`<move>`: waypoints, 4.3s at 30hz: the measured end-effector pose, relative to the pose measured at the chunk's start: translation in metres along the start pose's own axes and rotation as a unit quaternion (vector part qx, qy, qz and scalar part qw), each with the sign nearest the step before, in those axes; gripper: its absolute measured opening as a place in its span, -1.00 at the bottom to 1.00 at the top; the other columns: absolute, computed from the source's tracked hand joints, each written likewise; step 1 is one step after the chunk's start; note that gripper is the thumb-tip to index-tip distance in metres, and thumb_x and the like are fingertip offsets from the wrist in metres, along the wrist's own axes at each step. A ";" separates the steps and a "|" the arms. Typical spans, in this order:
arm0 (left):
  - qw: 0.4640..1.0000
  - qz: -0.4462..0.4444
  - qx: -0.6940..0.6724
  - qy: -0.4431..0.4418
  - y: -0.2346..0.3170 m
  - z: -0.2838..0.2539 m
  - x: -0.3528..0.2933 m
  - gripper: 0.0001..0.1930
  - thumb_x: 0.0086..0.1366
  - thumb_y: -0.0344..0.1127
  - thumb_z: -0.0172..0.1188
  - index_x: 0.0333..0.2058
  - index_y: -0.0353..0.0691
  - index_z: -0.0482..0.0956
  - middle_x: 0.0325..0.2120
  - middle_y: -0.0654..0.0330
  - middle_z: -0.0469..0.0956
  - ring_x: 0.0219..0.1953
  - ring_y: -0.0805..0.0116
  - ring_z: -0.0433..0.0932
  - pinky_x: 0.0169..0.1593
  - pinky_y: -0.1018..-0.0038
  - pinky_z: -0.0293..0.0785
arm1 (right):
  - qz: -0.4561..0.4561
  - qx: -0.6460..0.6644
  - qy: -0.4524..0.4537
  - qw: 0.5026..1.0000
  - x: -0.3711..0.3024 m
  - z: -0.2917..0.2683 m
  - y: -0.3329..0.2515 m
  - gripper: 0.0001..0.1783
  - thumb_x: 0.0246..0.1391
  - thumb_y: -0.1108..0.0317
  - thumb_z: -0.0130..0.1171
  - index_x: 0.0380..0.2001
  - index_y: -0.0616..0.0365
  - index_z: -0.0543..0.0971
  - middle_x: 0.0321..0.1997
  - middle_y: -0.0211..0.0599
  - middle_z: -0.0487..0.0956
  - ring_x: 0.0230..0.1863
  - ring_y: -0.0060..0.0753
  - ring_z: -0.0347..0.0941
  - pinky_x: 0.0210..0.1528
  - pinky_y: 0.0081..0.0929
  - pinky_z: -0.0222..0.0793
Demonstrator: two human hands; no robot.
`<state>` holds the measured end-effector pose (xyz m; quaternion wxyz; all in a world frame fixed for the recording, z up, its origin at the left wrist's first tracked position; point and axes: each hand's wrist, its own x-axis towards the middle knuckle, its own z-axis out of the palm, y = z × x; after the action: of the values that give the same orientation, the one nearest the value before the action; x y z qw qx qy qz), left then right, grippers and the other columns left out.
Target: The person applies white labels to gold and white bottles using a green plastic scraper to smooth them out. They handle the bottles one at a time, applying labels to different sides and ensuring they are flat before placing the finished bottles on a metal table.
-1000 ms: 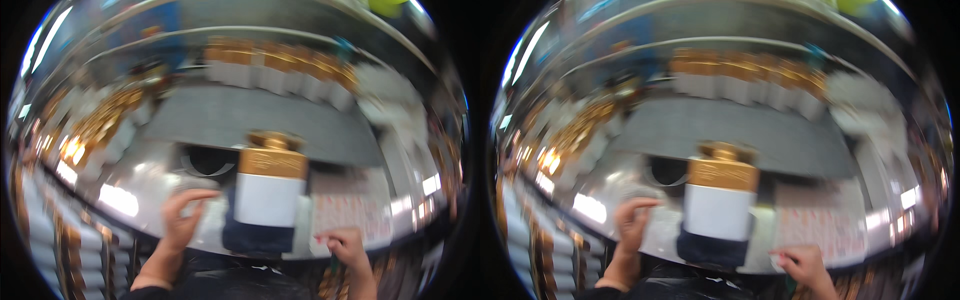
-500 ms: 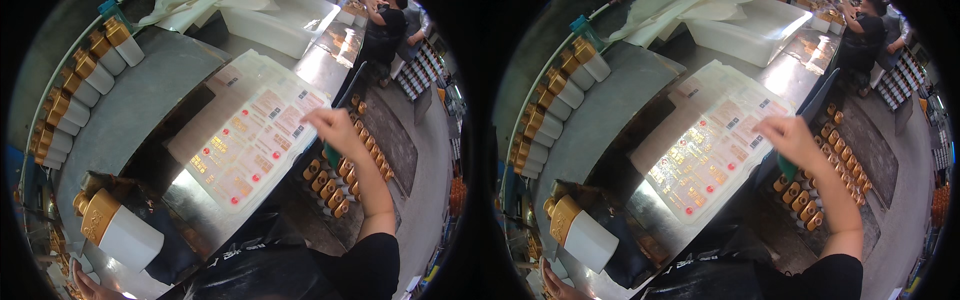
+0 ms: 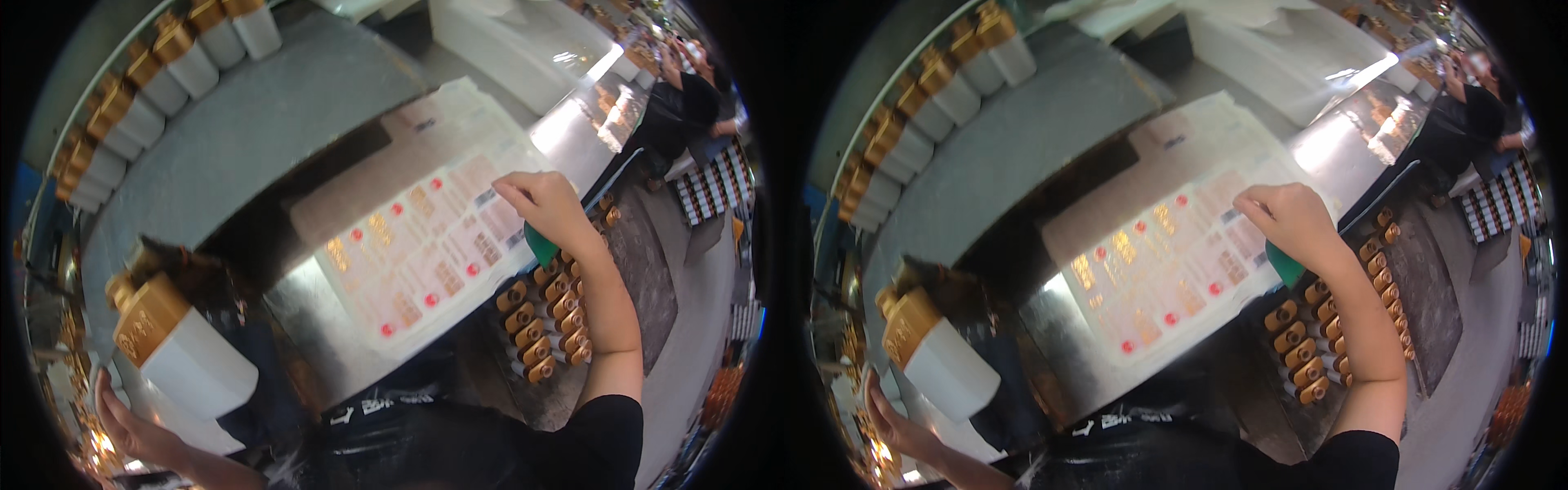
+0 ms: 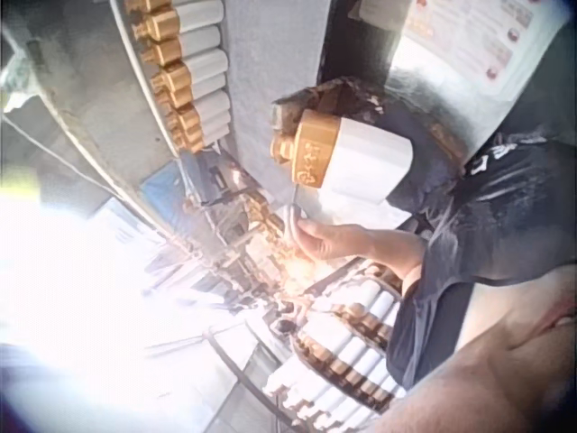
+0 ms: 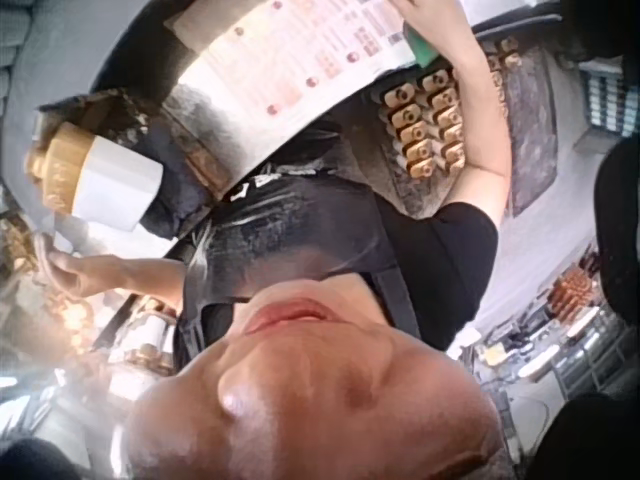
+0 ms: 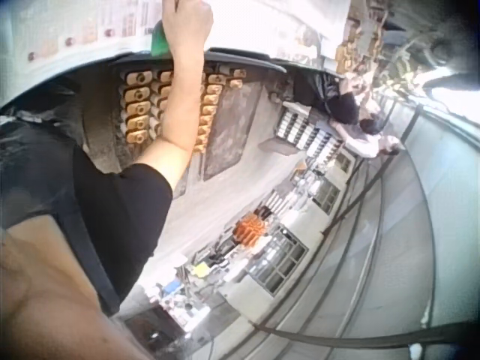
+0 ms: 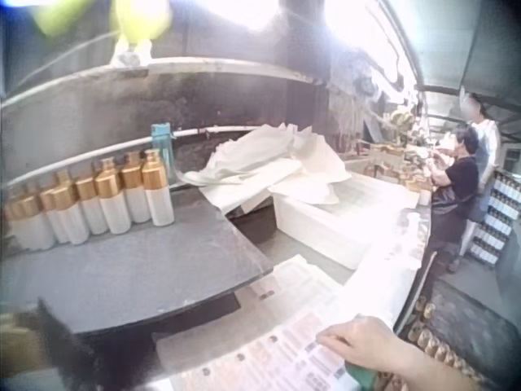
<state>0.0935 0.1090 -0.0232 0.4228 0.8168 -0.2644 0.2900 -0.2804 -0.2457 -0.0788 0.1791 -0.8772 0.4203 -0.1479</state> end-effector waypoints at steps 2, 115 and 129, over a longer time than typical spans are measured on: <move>1.000 -0.008 -0.021 -0.003 -0.003 -0.001 -0.005 -0.70 0.44 -0.32 -0.08 -0.06 -0.33 0.59 -0.13 0.12 0.60 -0.03 0.33 0.52 0.14 0.42 0.35 | -0.055 0.041 -0.026 0.997 0.000 0.009 -0.008 -0.75 0.12 0.28 0.14 -0.22 0.18 0.65 -0.44 -0.07 0.61 -0.49 -0.17 0.52 -0.37 -0.42 0.40; 0.736 0.221 -0.311 -0.559 0.116 0.028 -0.077 -0.90 0.11 -0.42 0.28 -0.36 -0.21 0.59 -0.14 0.08 0.54 -0.01 0.07 0.40 0.09 0.33 0.30 | 0.001 0.411 0.272 0.870 -0.106 -0.019 -0.160 -0.87 0.19 0.39 0.18 -0.31 0.24 0.51 -0.58 -0.39 0.57 -0.65 -0.74 0.43 -0.65 -0.84 0.15; 0.680 0.165 -0.023 -0.714 0.219 0.284 -0.096 -0.58 0.29 0.07 0.00 -0.30 -0.09 0.73 -0.22 -0.05 0.60 0.03 -0.09 0.38 0.08 0.17 0.33 | 0.127 0.464 0.303 0.823 -0.133 -0.027 -0.056 -0.86 0.21 0.37 0.16 -0.36 0.21 0.47 -0.65 -0.46 0.51 -0.67 -0.77 0.40 -0.64 -0.86 0.16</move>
<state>-0.0505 -0.2228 -0.1067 0.0696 0.7096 -0.6229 -0.3220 -0.3331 -0.1128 -0.0449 0.4454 -0.5406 0.4430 -0.5596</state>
